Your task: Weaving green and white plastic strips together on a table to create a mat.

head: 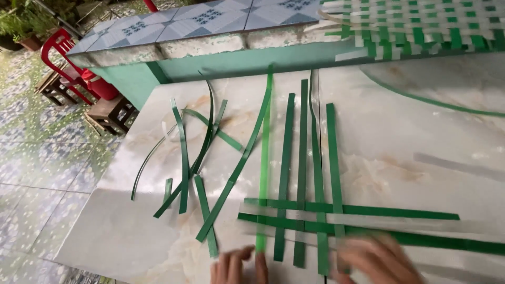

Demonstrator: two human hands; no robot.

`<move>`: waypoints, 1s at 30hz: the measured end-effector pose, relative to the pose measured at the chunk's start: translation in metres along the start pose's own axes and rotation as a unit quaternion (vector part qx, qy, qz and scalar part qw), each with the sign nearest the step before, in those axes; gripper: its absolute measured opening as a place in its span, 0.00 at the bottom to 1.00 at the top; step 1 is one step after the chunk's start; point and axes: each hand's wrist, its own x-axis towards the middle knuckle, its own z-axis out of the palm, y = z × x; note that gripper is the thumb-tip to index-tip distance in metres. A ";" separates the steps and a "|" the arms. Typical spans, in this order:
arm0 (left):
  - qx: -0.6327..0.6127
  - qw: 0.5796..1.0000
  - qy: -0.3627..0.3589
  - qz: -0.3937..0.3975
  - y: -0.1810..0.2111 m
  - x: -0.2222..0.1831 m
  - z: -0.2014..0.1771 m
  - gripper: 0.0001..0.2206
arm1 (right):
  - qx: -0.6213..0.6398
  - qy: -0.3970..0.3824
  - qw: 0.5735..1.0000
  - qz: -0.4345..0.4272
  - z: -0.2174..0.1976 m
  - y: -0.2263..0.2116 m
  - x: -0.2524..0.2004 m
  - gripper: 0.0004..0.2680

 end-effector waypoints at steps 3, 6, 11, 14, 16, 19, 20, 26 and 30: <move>-0.052 0.996 0.057 0.047 0.022 0.013 -0.012 0.11 | 0.025 -0.046 0.991 -0.121 0.003 -0.024 0.064 0.23; -0.012 0.998 0.057 0.039 0.013 0.017 0.007 0.11 | 0.026 -0.142 0.981 -0.132 0.017 -0.028 0.091 0.33; -0.026 0.999 0.019 -0.035 0.012 0.022 0.011 0.11 | -0.229 -0.008 0.959 -0.169 0.056 -0.014 0.089 0.40; -0.050 0.998 -0.014 -0.033 0.008 0.022 0.006 0.08 | -0.380 0.213 0.874 -0.213 0.070 -0.008 0.081 0.44; -0.067 0.997 -0.018 -0.016 0.004 0.024 0.006 0.07 | -0.352 0.199 0.889 -0.214 0.067 -0.009 0.083 0.42; -0.056 0.995 -0.079 -0.035 -0.002 0.019 0.003 0.09 | -0.360 0.197 0.886 -0.214 0.067 -0.009 0.082 0.43; -0.068 0.996 -0.061 -0.022 -0.003 0.018 0.003 0.09 | -0.345 0.189 0.894 -0.214 0.067 -0.010 0.081 0.42; -0.077 0.991 0.089 0.058 0.008 0.000 0.015 0.08 | -0.257 0.141 0.933 -0.208 0.061 -0.016 0.079 0.25; -0.016 1.000 0.003 0.006 0.024 -0.007 0.012 0.11 | -0.225 0.123 0.944 -0.206 0.063 -0.017 0.077 0.23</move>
